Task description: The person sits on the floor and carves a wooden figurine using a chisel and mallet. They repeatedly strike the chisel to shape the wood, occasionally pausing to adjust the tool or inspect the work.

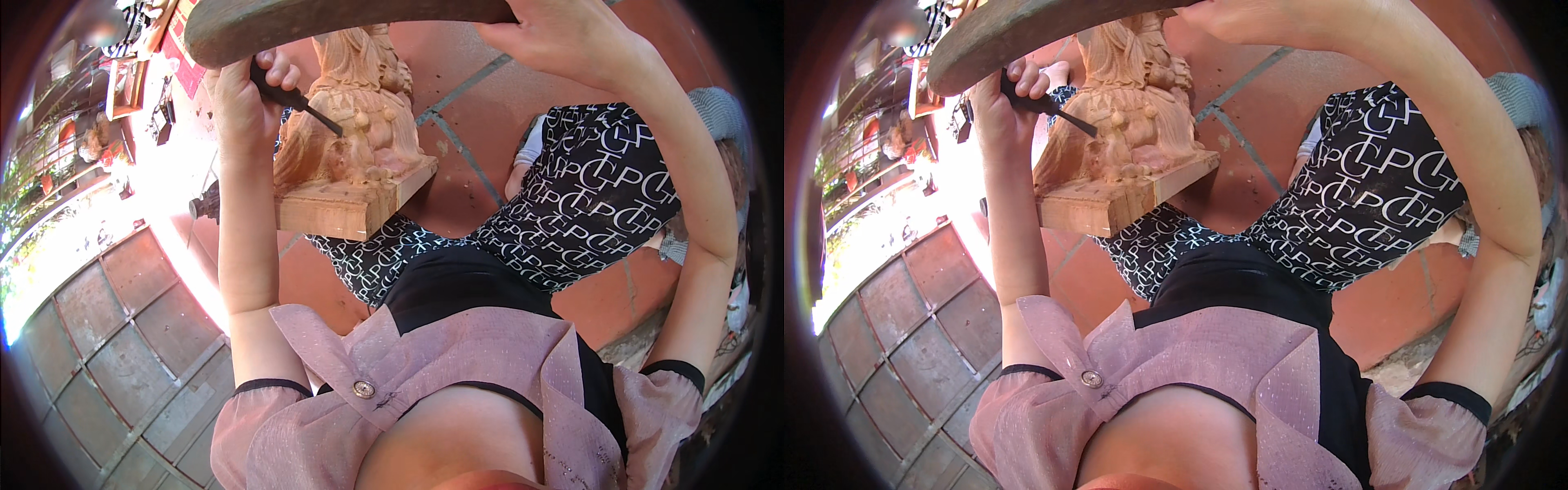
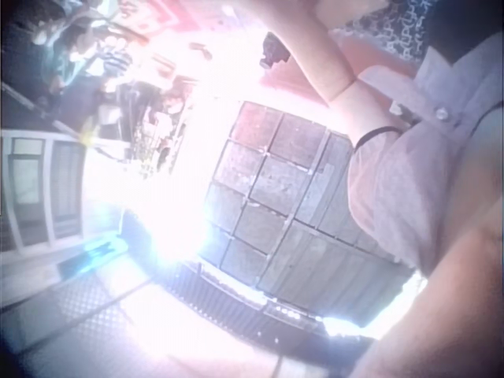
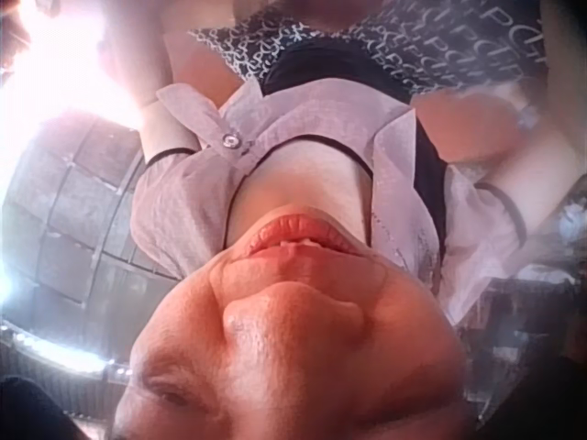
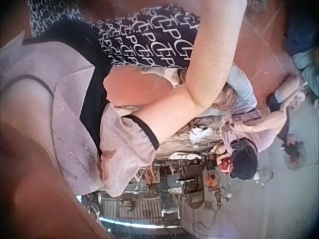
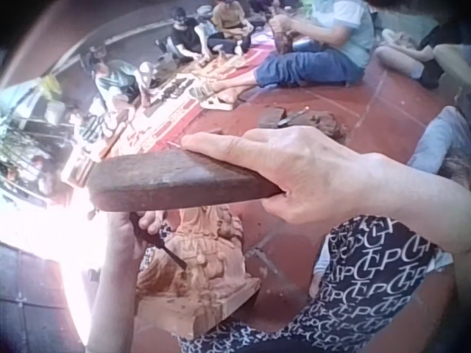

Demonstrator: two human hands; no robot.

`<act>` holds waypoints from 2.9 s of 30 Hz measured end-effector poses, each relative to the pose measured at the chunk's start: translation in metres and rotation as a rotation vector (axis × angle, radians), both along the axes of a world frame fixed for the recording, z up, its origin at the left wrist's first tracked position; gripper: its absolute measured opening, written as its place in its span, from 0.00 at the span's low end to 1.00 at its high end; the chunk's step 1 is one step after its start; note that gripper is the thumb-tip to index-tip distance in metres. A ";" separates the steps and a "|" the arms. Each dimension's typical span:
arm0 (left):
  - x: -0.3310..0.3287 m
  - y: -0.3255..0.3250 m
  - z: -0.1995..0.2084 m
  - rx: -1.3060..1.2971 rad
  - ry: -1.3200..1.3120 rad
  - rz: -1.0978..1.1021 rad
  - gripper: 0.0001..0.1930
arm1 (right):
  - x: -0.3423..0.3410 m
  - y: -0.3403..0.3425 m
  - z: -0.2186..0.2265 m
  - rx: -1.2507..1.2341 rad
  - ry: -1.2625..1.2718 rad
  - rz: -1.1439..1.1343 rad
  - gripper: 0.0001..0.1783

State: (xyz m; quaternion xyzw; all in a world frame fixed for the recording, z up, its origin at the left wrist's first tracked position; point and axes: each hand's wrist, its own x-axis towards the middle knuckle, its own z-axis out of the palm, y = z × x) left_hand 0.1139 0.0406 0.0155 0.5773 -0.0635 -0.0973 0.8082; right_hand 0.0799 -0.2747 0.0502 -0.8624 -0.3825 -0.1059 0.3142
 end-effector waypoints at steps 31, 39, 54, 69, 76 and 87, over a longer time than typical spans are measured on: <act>-0.091 -0.051 0.022 0.714 -0.597 -0.506 0.08 | 0.007 -0.011 -0.017 0.148 -0.093 0.088 0.46; -0.130 -0.055 0.011 0.923 -0.823 -0.731 0.12 | 0.007 -0.012 -0.022 0.119 -0.096 0.083 0.43; -0.122 -0.050 0.004 0.854 -0.696 -0.749 0.09 | -0.021 -0.002 -0.026 0.018 -0.211 0.197 0.31; -0.111 -0.049 0.002 0.874 -0.807 -0.730 0.13 | -0.032 0.004 -0.026 -0.021 -0.272 0.402 0.19; -0.113 -0.046 -0.001 0.919 -0.843 -0.807 0.14 | -0.032 0.006 -0.029 -0.001 -0.315 0.409 0.18; -0.115 -0.044 0.001 0.905 -0.816 -0.695 0.12 | -0.032 0.005 -0.031 0.024 -0.334 0.421 0.18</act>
